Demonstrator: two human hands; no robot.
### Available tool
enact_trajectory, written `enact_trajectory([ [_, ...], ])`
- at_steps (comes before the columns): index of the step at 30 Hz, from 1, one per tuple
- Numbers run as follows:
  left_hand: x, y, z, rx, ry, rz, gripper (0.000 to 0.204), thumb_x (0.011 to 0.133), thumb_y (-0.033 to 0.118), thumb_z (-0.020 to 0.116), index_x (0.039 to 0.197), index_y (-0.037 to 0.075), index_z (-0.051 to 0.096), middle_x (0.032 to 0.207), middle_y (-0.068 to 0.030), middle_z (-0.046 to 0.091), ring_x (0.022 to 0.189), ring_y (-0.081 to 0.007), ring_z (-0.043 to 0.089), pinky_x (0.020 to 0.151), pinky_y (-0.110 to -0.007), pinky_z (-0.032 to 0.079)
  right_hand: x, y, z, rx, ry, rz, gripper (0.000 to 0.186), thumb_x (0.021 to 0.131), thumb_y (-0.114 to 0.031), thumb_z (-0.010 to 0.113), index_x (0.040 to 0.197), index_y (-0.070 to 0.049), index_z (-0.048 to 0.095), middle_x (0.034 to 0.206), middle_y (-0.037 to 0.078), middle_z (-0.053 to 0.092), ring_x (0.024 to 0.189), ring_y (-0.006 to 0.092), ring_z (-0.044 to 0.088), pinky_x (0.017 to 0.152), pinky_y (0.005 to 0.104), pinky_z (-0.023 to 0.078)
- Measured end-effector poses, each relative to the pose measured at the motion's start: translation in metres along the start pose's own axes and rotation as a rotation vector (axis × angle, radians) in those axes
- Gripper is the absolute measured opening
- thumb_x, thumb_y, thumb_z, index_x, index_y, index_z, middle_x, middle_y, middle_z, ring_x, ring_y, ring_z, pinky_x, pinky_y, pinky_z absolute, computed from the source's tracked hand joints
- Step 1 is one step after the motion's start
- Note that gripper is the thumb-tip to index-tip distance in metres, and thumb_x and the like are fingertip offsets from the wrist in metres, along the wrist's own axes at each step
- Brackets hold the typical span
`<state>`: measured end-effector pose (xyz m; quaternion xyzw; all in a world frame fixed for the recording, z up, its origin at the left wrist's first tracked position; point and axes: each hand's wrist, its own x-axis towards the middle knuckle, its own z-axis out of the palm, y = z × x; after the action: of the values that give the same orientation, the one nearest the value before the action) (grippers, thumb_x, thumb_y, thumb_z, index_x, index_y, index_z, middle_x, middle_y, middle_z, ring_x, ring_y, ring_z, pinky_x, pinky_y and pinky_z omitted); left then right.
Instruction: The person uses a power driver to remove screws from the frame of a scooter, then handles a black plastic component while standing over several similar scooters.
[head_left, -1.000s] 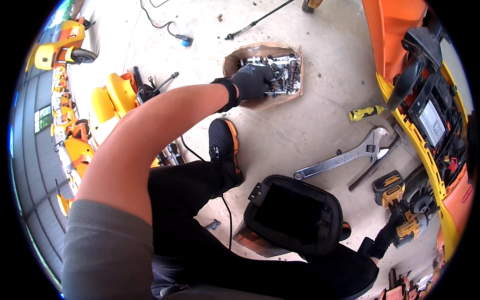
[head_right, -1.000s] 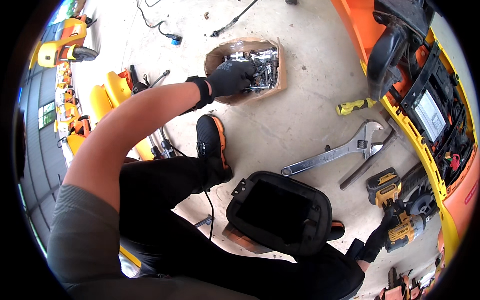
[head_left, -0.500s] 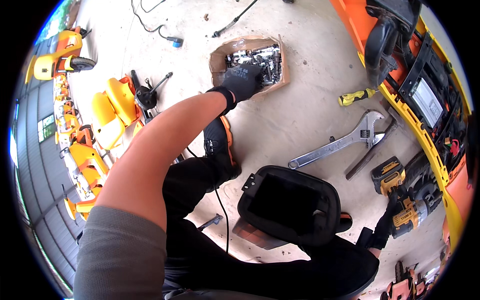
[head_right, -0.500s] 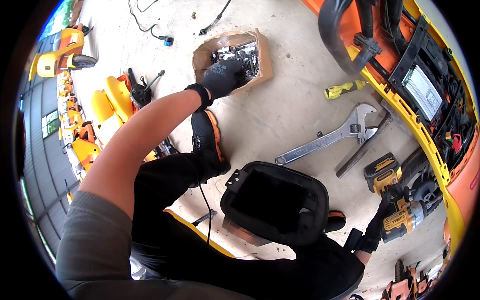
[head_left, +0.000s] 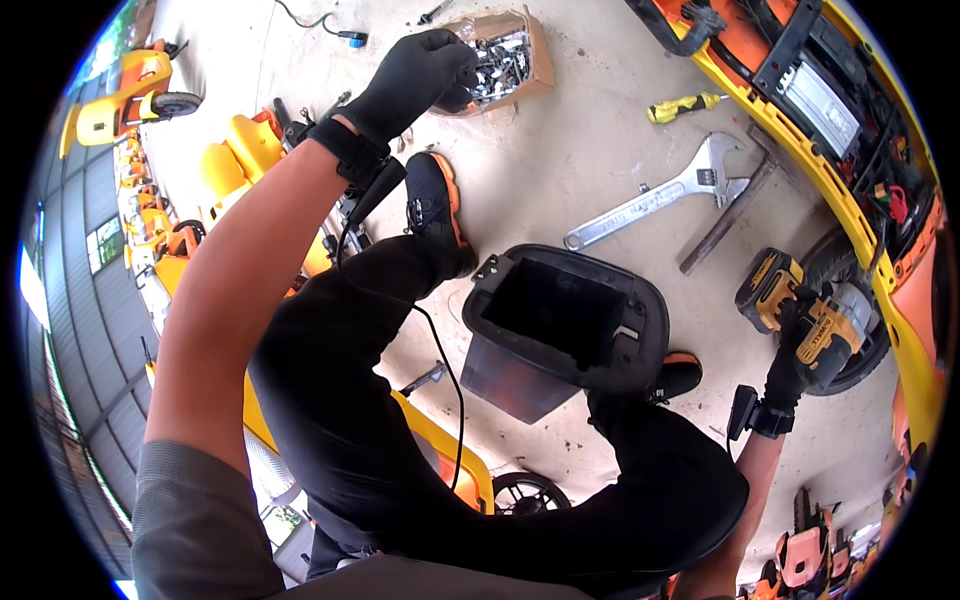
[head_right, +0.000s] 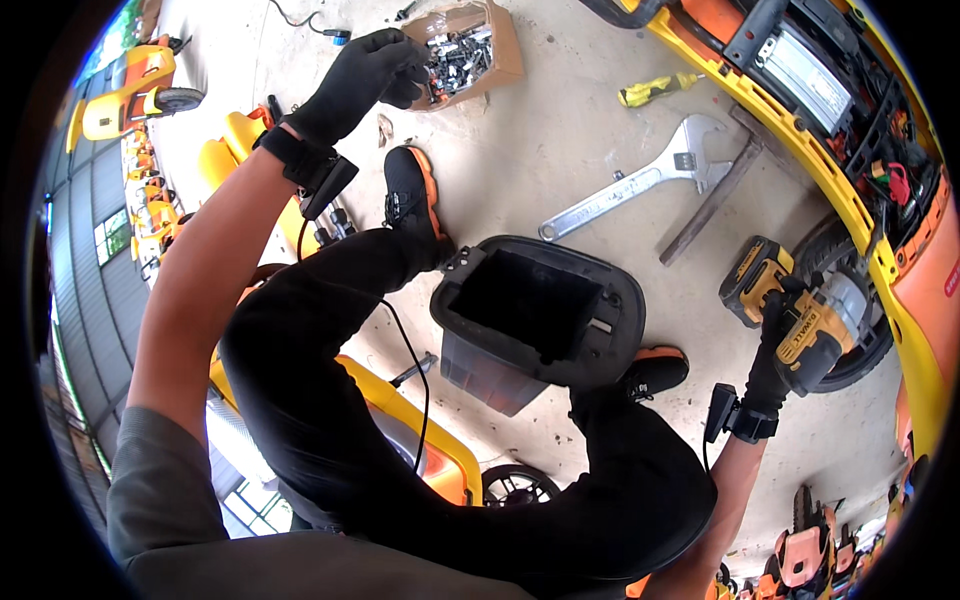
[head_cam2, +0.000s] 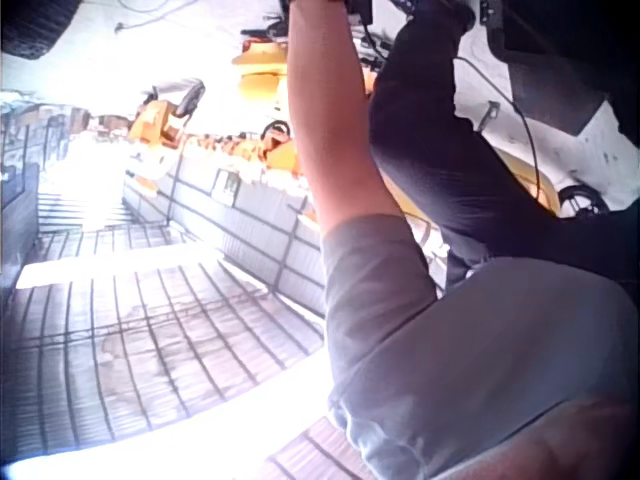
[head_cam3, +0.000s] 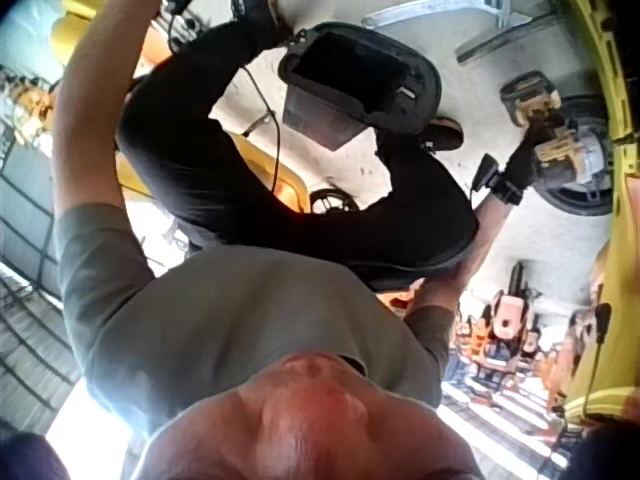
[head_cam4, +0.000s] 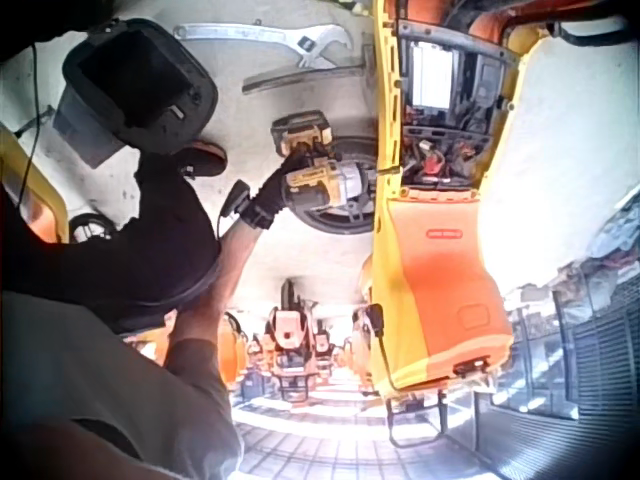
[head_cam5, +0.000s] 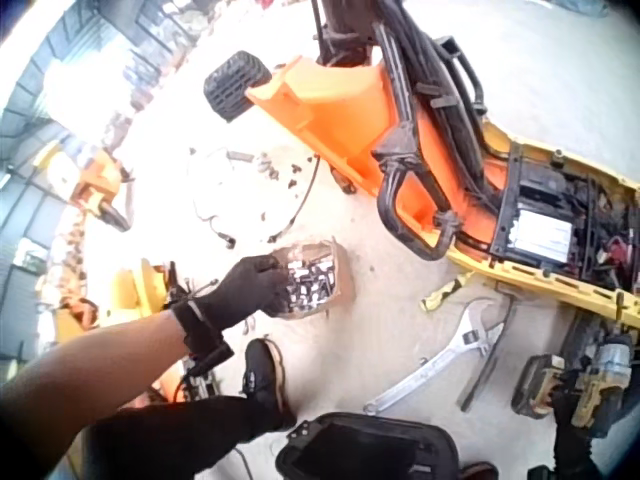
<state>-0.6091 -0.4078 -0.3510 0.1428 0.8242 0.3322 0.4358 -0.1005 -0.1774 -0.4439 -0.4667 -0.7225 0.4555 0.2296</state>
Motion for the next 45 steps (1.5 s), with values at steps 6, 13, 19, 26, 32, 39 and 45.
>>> enact_trajectory([
  [6, -0.076, 0.061, 0.066, -0.064, -0.165, 0.118, 0.025, 0.096, 0.026, 0.054, 0.104, 0.006, 0.067, 0.08, -0.0003, 0.059, 0.068, -0.0083, 0.057, 0.066, -0.024, 0.048, -0.005, -0.106, -0.031, -0.488, -0.029, -0.351, 0.046, 0.077, -0.013, 0.079, 0.117, -0.005, 0.057, 0.107, 0.007, 0.063, 0.094, 0.0183, 0.061, 0.085, 0.0324, 0.049],
  [13, -0.193, 0.128, 0.136, -0.373, -0.106, -0.036, 0.023, 0.098, 0.019, 0.054, 0.109, 0.001, 0.062, 0.078, -0.0025, 0.059, 0.067, -0.0083, 0.058, 0.062, -0.022, 0.05, -0.027, -0.189, -0.102, -0.629, -0.244, -0.156, 0.044, 0.084, -0.01, 0.071, 0.123, -0.001, 0.053, 0.111, 0.01, 0.063, 0.097, 0.019, 0.062, 0.084, 0.0268, 0.05],
  [19, -0.281, 0.161, 0.196, -0.323, -0.155, 0.253, 0.02, 0.093, 0.01, 0.058, 0.109, -0.002, 0.056, 0.081, -0.0054, 0.061, 0.067, -0.0067, 0.057, 0.059, -0.022, 0.048, -0.046, -0.257, -0.157, 0.523, -0.249, 0.636, 0.043, 0.092, -0.006, 0.06, 0.132, 0.002, 0.045, 0.114, 0.013, 0.06, 0.101, 0.02, 0.06, 0.093, 0.0278, 0.048],
  [26, -0.338, 0.196, 0.159, -0.187, -0.244, 0.253, 0.022, 0.089, 0.007, 0.061, 0.109, -0.002, 0.06, 0.082, -0.0058, 0.06, 0.072, -0.0109, 0.059, 0.061, -0.025, 0.049, -0.077, -0.313, -0.206, 0.027, -0.431, 0.355, 0.042, 0.095, -0.007, 0.053, 0.135, -0.001, 0.043, 0.116, 0.014, 0.059, 0.104, 0.0213, 0.061, 0.089, 0.0308, 0.053],
  [32, -0.366, 0.253, 0.089, -0.054, -0.296, 0.025, 0.023, 0.09, 0.006, 0.059, 0.112, 0.0, 0.06, 0.081, 0.0003, 0.057, 0.07, -0.0051, 0.052, 0.061, -0.022, 0.045, -0.105, -0.381, -0.242, 0.117, -0.378, 0.576, 0.038, 0.092, -0.005, 0.056, 0.129, -0.001, 0.048, 0.112, 0.012, 0.062, 0.093, 0.0152, 0.064, 0.076, 0.0258, 0.054],
  [39, -0.409, 0.312, 0.067, 0.092, -0.415, -0.163, 0.028, 0.088, -0.002, 0.057, 0.116, -0.002, 0.06, 0.092, -0.0023, 0.06, 0.08, -0.008, 0.057, 0.071, -0.022, 0.047, -0.125, -0.447, -0.266, 0.065, -0.341, 0.236, 0.037, 0.087, -0.008, 0.064, 0.122, -0.002, 0.056, 0.109, 0.009, 0.064, 0.095, 0.017, 0.064, 0.077, 0.0294, 0.054],
  [45, -0.436, 0.333, 0.017, 0.302, -0.398, -0.124, 0.022, 0.095, 0.008, 0.052, 0.114, -0.001, 0.059, 0.084, -0.0011, 0.056, 0.076, -0.0082, 0.054, 0.069, -0.023, 0.045, -0.145, -0.467, -0.287, 0.188, -0.154, 0.23, 0.038, 0.085, -0.01, 0.066, 0.121, -0.001, 0.056, 0.108, 0.009, 0.062, 0.095, 0.0175, 0.062, 0.079, 0.0301, 0.051],
])
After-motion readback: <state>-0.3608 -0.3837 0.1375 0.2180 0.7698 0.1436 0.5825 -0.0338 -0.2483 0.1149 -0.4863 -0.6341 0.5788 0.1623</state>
